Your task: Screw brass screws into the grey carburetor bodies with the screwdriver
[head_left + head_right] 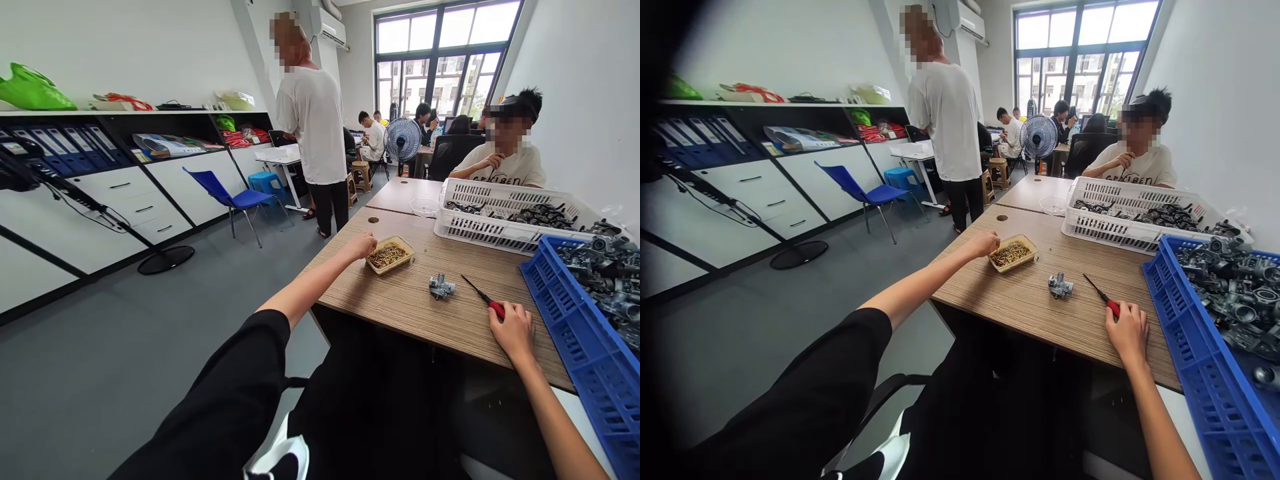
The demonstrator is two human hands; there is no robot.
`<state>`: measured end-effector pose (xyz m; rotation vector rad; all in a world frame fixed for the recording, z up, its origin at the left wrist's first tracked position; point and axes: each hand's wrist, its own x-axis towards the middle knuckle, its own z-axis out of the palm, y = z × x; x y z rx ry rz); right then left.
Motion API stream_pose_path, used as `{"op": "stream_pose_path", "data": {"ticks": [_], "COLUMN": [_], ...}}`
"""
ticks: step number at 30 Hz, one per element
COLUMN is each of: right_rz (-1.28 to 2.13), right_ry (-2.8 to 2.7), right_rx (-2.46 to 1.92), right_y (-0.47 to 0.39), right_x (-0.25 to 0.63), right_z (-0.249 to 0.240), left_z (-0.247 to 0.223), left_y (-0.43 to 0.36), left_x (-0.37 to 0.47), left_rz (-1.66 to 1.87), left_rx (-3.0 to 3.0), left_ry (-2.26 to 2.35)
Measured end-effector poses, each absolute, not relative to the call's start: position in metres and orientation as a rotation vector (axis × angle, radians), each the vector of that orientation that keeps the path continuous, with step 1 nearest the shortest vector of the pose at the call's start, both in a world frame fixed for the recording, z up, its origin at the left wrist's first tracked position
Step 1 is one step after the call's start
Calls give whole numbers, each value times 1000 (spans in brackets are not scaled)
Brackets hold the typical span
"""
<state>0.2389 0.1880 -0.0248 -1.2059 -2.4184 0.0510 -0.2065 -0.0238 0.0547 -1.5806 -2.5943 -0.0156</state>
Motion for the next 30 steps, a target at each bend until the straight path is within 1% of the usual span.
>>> {"op": "stream_pose_path", "data": {"ticks": [30], "right_rz": [45], "right_ry": [-2416], "right_rx": [-1192], "right_y": [181], "right_x": [239], "right_z": [-20], "left_z": [46], "left_y": [-25], "left_x": [-203], "left_rz": [-268], "left_rx": [-1437], "left_ry": [-2722]}}
